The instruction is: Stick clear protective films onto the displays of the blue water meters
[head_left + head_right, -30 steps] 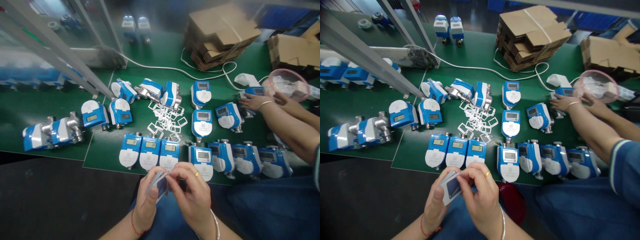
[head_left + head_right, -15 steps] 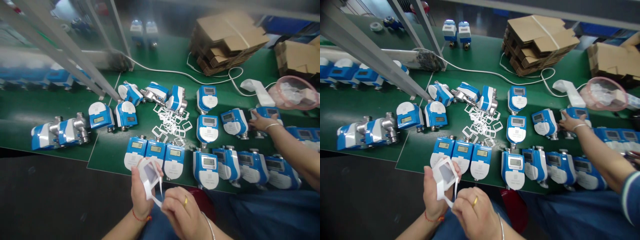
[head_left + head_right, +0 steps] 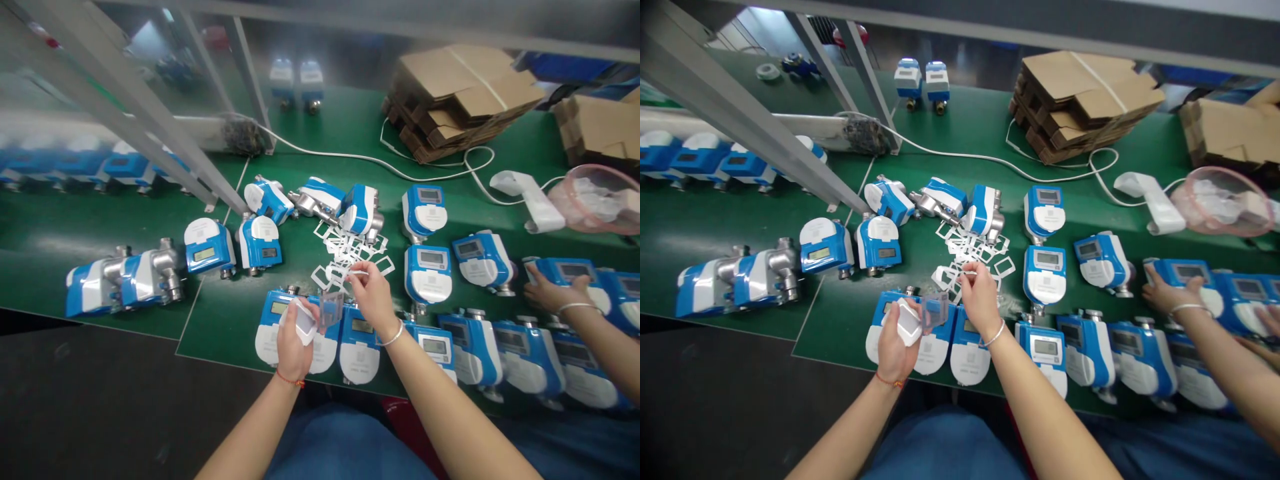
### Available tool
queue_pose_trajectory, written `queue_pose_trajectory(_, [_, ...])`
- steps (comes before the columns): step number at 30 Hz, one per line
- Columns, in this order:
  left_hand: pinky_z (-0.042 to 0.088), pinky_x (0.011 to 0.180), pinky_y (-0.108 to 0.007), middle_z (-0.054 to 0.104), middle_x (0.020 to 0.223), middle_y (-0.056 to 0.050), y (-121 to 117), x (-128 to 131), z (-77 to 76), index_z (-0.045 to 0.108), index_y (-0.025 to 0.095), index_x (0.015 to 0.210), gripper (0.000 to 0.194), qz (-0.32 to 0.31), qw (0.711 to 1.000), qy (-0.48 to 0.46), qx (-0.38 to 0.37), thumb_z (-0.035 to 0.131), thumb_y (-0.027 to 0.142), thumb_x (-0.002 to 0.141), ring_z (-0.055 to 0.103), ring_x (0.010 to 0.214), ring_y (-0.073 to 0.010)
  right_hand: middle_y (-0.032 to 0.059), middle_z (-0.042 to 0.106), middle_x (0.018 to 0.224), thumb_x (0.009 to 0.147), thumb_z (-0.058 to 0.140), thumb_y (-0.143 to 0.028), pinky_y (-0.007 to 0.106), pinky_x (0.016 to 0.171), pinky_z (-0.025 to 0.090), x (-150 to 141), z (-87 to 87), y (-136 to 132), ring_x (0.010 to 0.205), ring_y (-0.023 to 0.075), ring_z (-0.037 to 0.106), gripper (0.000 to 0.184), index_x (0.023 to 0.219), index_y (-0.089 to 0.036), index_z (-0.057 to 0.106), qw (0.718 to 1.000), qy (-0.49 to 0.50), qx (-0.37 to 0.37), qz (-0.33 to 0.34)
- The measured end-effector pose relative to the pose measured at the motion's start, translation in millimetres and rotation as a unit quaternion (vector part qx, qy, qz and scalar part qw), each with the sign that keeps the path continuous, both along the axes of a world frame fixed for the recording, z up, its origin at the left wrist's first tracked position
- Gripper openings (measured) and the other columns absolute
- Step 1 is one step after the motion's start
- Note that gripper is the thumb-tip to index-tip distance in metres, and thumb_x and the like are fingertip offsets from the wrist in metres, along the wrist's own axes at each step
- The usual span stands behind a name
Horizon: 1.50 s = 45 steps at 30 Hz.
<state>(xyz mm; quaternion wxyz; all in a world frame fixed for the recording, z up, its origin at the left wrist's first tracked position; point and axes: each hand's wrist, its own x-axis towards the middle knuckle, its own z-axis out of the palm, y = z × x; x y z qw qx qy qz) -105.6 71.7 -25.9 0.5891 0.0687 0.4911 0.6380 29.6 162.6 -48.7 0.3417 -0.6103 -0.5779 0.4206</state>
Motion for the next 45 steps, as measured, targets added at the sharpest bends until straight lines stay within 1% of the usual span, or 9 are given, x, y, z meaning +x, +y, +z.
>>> queue_pose_trajectory(4, [0.036,0.046,-0.018,0.052,0.064,0.002,3,3,0.7,0.053,0.017,0.080,0.030,-0.030,0.990,-0.128,-0.051,0.066,0.044,0.077,0.050,0.055,-0.0094,0.0207,0.056,0.127,0.082,0.060,-0.029,0.046,0.089,0.051,19,7.7,-8,0.109,0.0278,0.060,0.047,0.125,-0.012,0.055,0.999,-0.037,0.007,0.023])
queue_pose_trajectory(10, [0.031,0.045,-0.017,0.046,0.061,0.004,-7,-2,0.6,0.054,0.015,0.078,0.027,-0.098,0.976,-0.192,-0.041,0.071,0.036,0.074,0.039,0.050,-0.0064,0.0056,0.076,0.089,0.094,0.048,-0.033,0.031,0.068,0.060,10,21.2,-51,0.078,0.0183,0.072,0.028,0.098,-0.021,0.073,0.983,0.006,0.006,0.181])
queue_pose_trajectory(21, [0.043,0.052,-0.023,0.051,0.069,0.002,-51,-54,-29.0,0.051,0.022,0.088,0.007,-0.050,0.971,0.213,0.097,0.053,0.029,0.089,0.049,0.060,-0.0122,0.0066,0.072,0.094,0.091,0.055,-0.030,0.028,0.074,0.056,13,-0.3,-88,0.084,0.0197,0.069,0.016,0.096,-0.021,0.068,0.991,-0.076,-0.023,0.105])
queue_pose_trajectory(24, [0.050,0.069,-0.029,0.058,0.079,-0.001,-55,-70,-24.8,0.050,0.021,0.093,0.014,-0.130,0.863,0.470,0.128,0.058,0.013,0.085,0.058,0.076,-0.0158,0.0036,0.069,0.081,0.089,0.058,-0.028,0.024,0.064,0.053,7,9.2,-93,0.068,0.0162,0.066,0.010,0.089,-0.022,0.065,0.990,-0.088,0.013,0.114])
queue_pose_trajectory(30, [0.052,0.074,-0.037,0.063,0.125,-0.016,-48,-93,-11.2,0.056,0.015,0.096,0.020,-0.384,0.487,0.756,0.209,0.051,0.004,0.080,0.062,0.082,-0.0219,0.0020,0.068,0.078,0.090,0.057,-0.024,0.021,0.061,0.050,-3,23.8,-110,0.067,0.0143,0.065,0.009,0.085,-0.022,0.063,0.985,-0.062,-0.004,0.164])
queue_pose_trajectory(35, [0.052,0.068,-0.038,0.062,0.129,-0.014,-31,-88,-11.0,0.060,0.015,0.095,0.023,-0.467,0.386,0.767,0.211,0.052,0.006,0.075,0.064,0.083,-0.0244,0.0018,0.067,0.076,0.090,0.057,-0.028,0.023,0.062,0.049,0,19.0,-118,0.067,0.0150,0.063,0.010,0.085,-0.022,0.065,0.986,-0.050,-0.063,0.143])
queue_pose_trajectory(40, [0.051,0.073,-0.038,0.067,0.119,-0.014,-29,-91,-17.5,0.059,0.016,0.098,0.025,-0.436,0.462,0.741,0.217,0.056,0.006,0.075,0.065,0.088,-0.0256,0.0034,0.065,0.074,0.086,0.061,-0.040,0.026,0.064,0.047,1,18.1,-124,0.067,0.0163,0.060,0.021,0.084,-0.020,0.068,0.977,0.024,-0.194,0.080])
queue_pose_trajectory(42, [0.051,0.079,-0.037,0.068,0.116,-0.013,-34,-91,-15.8,0.057,0.018,0.096,0.019,-0.403,0.594,0.668,0.194,0.059,0.011,0.078,0.065,0.094,-0.0249,0.0021,0.061,0.067,0.082,0.065,-0.047,0.025,0.059,0.043,-1,22.1,-129,0.061,0.0143,0.055,0.029,0.083,-0.018,0.068,0.952,0.096,-0.287,0.041])
queue_pose_trajectory(45, [0.052,0.080,-0.034,0.068,0.107,-0.010,-44,-76,-6.5,0.054,0.022,0.089,0.024,-0.282,0.870,0.378,0.145,0.071,0.033,0.077,0.064,0.098,-0.0240,-0.0019,0.053,0.058,0.074,0.072,-0.052,0.020,0.050,0.034,-10,34.0,-137,0.051,0.0083,0.044,0.037,0.076,-0.016,0.065,0.884,0.232,-0.403,-0.044])
